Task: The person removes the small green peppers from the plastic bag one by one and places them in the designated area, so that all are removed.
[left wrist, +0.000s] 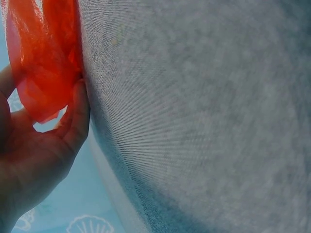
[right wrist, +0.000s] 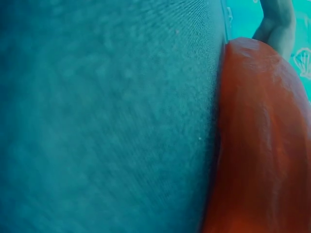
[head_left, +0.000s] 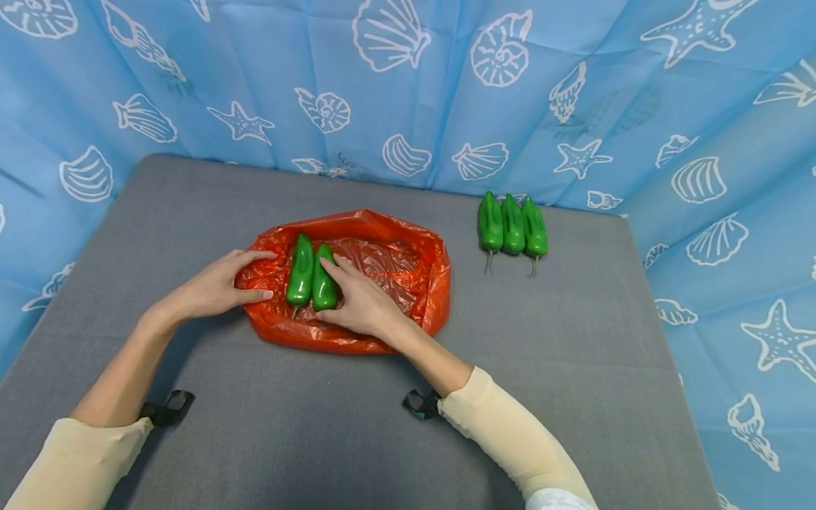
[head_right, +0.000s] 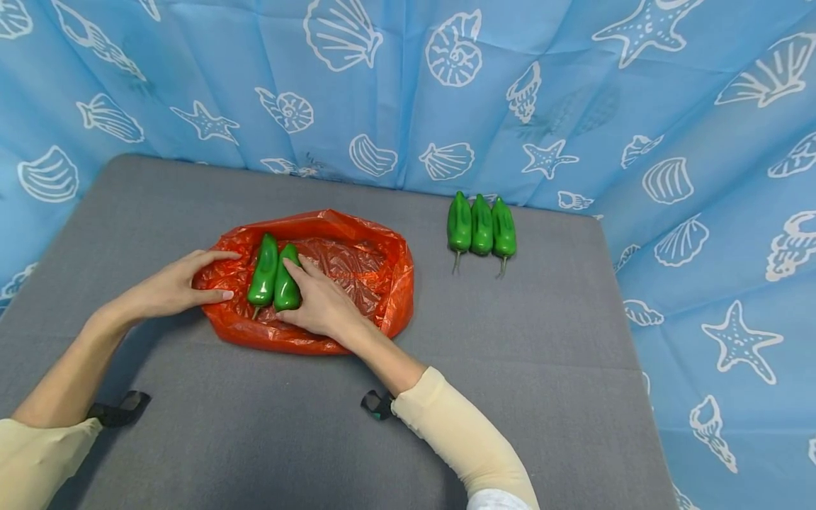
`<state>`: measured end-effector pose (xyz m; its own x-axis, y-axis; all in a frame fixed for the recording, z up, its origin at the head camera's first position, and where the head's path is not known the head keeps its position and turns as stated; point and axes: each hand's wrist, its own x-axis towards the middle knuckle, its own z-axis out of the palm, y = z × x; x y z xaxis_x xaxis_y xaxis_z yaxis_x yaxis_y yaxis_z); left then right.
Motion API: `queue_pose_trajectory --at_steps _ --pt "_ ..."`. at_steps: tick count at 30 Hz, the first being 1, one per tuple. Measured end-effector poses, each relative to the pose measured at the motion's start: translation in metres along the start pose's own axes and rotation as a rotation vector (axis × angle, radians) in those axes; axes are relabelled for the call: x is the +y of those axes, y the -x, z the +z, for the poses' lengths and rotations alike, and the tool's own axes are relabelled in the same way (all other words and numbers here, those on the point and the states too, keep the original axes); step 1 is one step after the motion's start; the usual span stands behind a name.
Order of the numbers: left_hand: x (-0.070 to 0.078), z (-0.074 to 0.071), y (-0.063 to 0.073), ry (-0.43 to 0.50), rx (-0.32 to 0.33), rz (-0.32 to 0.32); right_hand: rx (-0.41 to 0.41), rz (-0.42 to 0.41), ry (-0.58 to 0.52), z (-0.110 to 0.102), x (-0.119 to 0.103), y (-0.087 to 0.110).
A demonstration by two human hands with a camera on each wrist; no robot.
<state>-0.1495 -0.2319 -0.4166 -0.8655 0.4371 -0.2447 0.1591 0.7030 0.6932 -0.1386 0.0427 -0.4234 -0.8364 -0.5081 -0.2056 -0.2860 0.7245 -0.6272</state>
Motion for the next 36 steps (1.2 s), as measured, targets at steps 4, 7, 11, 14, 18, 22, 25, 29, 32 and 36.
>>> queue_pose_trajectory --at_steps 4,7,11,14,18,22,25,29,32,36 --pt "0.001 0.0 0.001 0.002 -0.002 -0.006 0.0 0.01 0.014 0.001 -0.001 -0.002" --pt "0.001 0.0 0.001 0.004 -0.001 -0.006 0.003 0.017 0.031 0.002 -0.001 -0.005" --pt "0.002 0.0 0.001 0.003 0.004 -0.004 0.0 0.02 0.049 0.001 -0.002 -0.006" --pt "0.002 0.0 0.001 -0.001 0.008 -0.002 -0.005 0.015 0.035 0.0 0.0 -0.006" --pt "0.002 0.0 0.001 -0.002 0.006 -0.003 -0.01 -0.002 -0.067 -0.005 0.005 -0.004" --pt "0.002 0.0 0.001 0.006 0.001 -0.011 -0.025 -0.01 -0.2 -0.011 0.01 -0.001" --pt "0.002 0.0 0.001 0.01 0.0 -0.016 -0.029 -0.008 -0.271 -0.015 0.014 0.0" --pt "0.002 0.0 0.001 0.013 -0.001 -0.024 -0.041 0.013 -0.364 -0.017 0.019 0.002" --pt "0.002 0.001 0.001 0.015 -0.002 -0.026 -0.06 0.04 -0.44 -0.019 0.021 0.004" --pt "0.001 0.001 0.001 0.014 0.0 -0.024 -0.083 0.06 -0.534 -0.02 0.024 0.006"
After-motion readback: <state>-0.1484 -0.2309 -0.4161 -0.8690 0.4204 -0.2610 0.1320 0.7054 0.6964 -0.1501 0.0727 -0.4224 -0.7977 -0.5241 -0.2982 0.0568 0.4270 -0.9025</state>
